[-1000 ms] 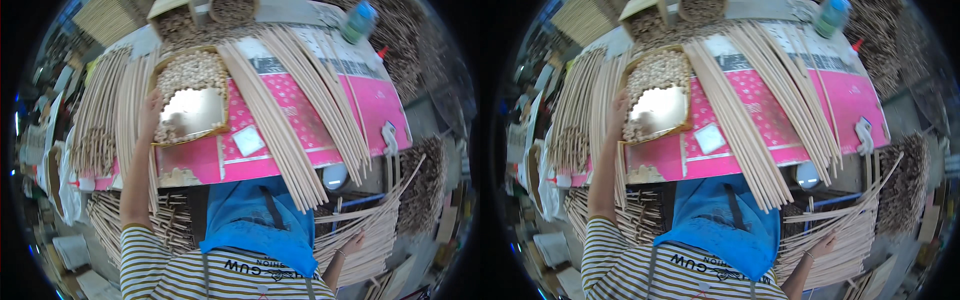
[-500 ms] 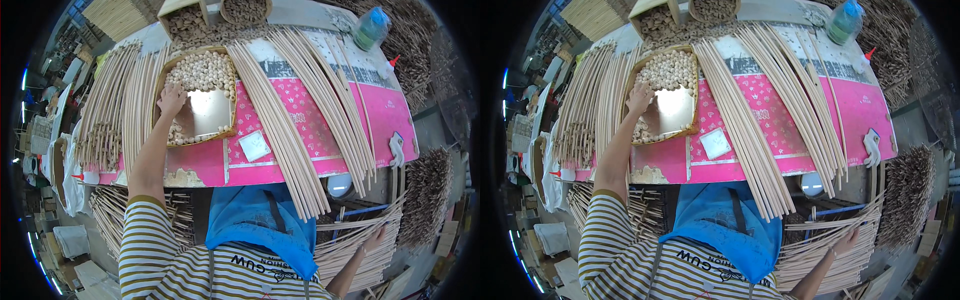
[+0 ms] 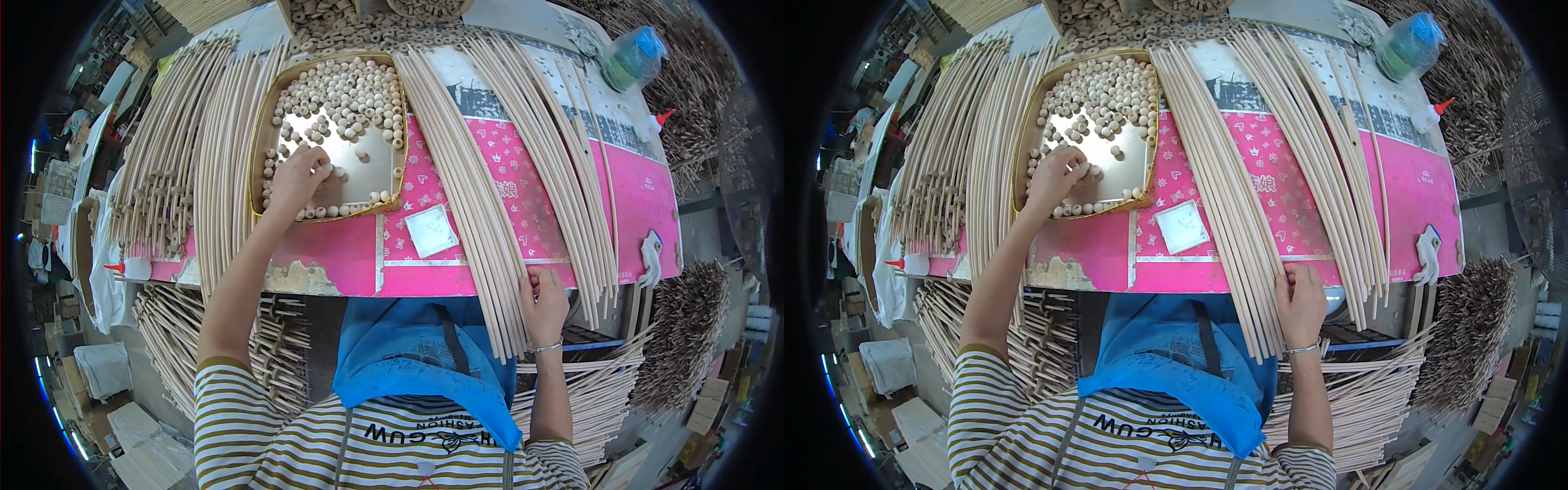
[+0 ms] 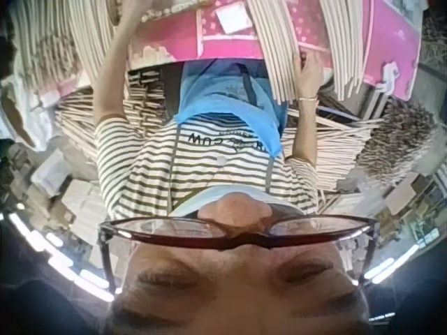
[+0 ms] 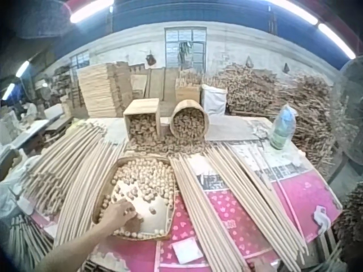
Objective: Applying glue to the ends of wooden sticks and attaching wooden beads to them in a workshop.
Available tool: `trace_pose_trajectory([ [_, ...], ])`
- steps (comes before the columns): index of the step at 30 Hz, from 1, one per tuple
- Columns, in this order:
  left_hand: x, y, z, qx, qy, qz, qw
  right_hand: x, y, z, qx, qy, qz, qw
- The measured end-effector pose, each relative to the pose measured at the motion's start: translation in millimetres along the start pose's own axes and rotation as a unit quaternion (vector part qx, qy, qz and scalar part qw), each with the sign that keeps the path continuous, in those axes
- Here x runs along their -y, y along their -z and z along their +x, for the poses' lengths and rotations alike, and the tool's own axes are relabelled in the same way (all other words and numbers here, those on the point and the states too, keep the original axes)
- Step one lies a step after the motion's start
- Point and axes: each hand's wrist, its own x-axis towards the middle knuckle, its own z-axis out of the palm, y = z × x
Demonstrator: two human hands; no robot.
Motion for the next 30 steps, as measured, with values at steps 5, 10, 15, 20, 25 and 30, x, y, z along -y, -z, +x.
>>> trace_pose_trajectory([
  [5,-17.3,1.1,-15.9,-0.010,0.031,0.002,0.999,-18.6,0.8,-4.7,-0.056,-0.022,0.067,0.996],
  [10,-60.9,16.5,-42.3,-0.012,0.103,-0.491,0.865,11.9,33.6,4.7,-0.061,-0.138,0.369,0.917],
  [15,-104.1,4.5,-89.7,0.061,0.108,-0.662,0.739,77.9,20.3,62.3,0.017,0.127,0.241,0.962],
  [20,-121.7,-25.3,-117.6,0.113,0.187,-0.719,0.660,114.4,-16.9,87.5,0.024,0.136,0.270,0.953],
  [25,-122.9,-45.1,-128.9,0.121,0.224,-0.736,0.628,125.9,-39.1,100.1,-0.008,0.174,0.236,0.956],
  [30,-126.0,-55.7,-125.6,0.136,0.227,-0.749,0.607,127.1,-46.5,106.3,0.003,0.196,0.214,0.957],
])
